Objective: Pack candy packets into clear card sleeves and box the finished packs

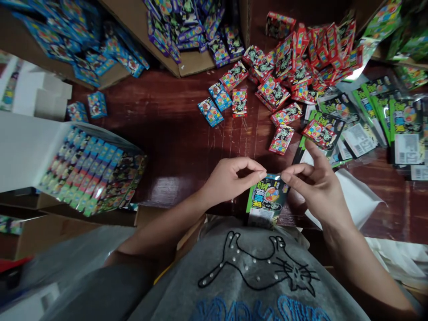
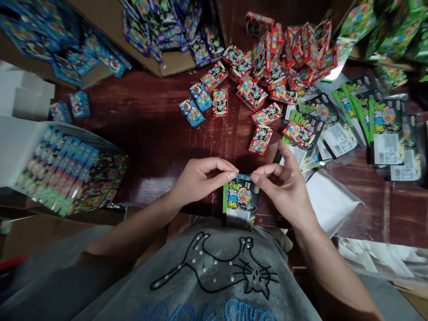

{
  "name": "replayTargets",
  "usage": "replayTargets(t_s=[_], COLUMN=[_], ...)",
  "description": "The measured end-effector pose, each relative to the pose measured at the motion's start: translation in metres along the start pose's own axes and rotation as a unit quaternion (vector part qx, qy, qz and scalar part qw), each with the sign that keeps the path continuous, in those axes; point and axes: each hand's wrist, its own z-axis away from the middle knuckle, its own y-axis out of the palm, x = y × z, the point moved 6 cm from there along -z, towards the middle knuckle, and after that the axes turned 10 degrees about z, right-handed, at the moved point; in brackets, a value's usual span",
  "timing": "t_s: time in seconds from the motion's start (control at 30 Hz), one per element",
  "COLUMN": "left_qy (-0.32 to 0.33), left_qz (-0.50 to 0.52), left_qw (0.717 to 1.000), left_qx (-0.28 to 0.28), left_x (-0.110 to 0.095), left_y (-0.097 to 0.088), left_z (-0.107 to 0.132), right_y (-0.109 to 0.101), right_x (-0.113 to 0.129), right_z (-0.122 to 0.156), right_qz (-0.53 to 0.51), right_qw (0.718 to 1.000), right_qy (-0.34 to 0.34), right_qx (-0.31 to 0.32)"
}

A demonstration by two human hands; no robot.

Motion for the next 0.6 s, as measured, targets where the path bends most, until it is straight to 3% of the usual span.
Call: replayTargets(t_s=[0.17,0.3,0.47,0.6], left_qy=[0.103,0.110,0.125,0.126], left_qz=[-0.026,-0.029,-0.034,-0.031], left_qw=[0.994,0.993,0.990,0.991], left_qx=[0.031,0.038,0.050,0.031], left_x=[-0.003,-0.003,-0.010,-0.011], left_y=[0.001,0.005,0.011,0.006], left_z=[0.008,0.006,0.004,0.010], right_y=[-0.015,-0.025,0.002,0.013], right_x=[0.014,0.050,0.074,0.073], right_z=[0.013,0.008,-0.007,-0.015], right_qz=[0.084,0.246,0.378,0.420], right_qw=[0.991,0.947,0.863,0.845], right_qy=[-0.089,-0.187,-0.262,-0.285], right_qx=[0.055,0.091,0.210,0.167])
